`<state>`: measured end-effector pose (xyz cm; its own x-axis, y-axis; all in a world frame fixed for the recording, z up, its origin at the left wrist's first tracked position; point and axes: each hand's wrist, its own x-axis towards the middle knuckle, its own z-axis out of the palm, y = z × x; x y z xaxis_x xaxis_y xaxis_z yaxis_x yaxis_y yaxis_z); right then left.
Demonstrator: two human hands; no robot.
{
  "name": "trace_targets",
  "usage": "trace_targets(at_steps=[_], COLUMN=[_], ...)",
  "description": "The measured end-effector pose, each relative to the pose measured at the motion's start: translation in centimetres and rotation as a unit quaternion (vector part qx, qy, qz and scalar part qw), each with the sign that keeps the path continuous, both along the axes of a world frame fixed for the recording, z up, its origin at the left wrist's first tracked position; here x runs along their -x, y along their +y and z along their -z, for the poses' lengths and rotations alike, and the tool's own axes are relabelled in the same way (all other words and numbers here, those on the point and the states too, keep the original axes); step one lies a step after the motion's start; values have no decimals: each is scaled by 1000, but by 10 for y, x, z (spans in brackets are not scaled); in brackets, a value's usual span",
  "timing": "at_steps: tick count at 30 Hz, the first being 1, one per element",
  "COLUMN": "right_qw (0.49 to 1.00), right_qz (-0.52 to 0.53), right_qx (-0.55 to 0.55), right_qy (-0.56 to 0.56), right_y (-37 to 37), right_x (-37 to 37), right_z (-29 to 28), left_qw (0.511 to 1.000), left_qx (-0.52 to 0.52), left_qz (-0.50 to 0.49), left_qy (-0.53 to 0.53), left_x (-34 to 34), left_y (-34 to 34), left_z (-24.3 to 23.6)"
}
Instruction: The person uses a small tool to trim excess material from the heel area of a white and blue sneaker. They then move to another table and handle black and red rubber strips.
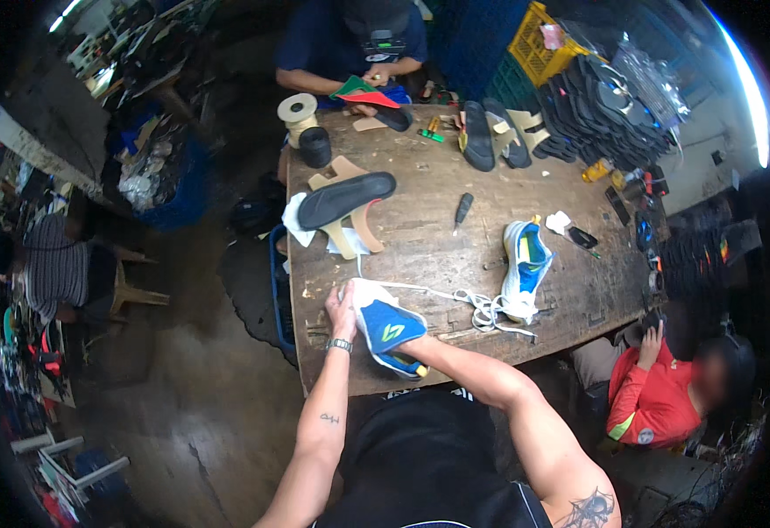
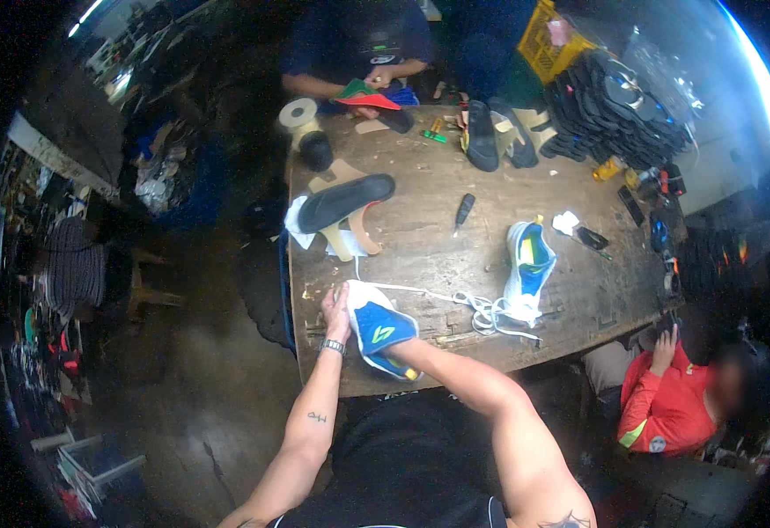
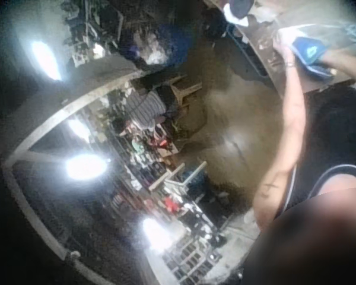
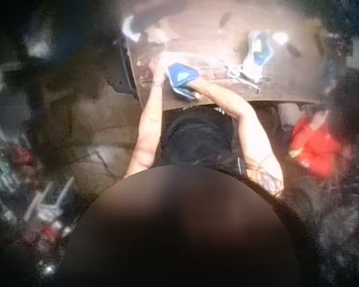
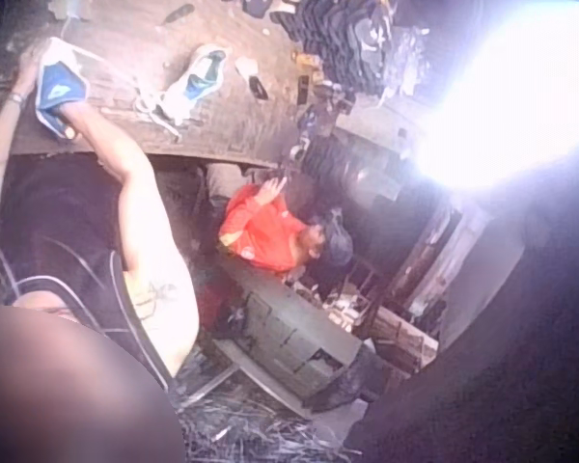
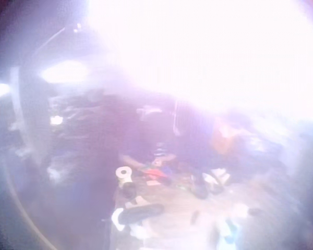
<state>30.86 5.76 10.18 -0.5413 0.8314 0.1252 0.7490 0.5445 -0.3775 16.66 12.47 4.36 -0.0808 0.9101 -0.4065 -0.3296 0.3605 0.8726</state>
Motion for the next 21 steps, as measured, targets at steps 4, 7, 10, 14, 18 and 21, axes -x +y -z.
trace_targets(at_steps=[4, 7, 10, 14, 18, 21], right_qw=[907, 929, 898, 859, 947, 882], right_qz=[77, 79, 84, 170, 59, 134], right_qx=[414, 360, 430, 482, 280, 381], right_qy=[-19, 29, 43, 25, 147, 242], right_y=[-26, -36, -20, -13, -60, -88], right_x=[2, 7, 20, 37, 4, -69], right_z=[-31, -39, -40, -54, -86, -97], left_qw=[993, 989, 987, 961, 871, 856], left_qx=[-64, -85, -82, -49, -179, -194], left_qz=[-49, 58, 132, 212, 347, 315], left_qy=[83, 106, 41, 170, 298, 360], left_x=[16, 16, 0, -27, -19, 7], left_y=[30, 53, 66, 64, 26, -23], left_z=[-16, -25, -32, -44, -74, -109])
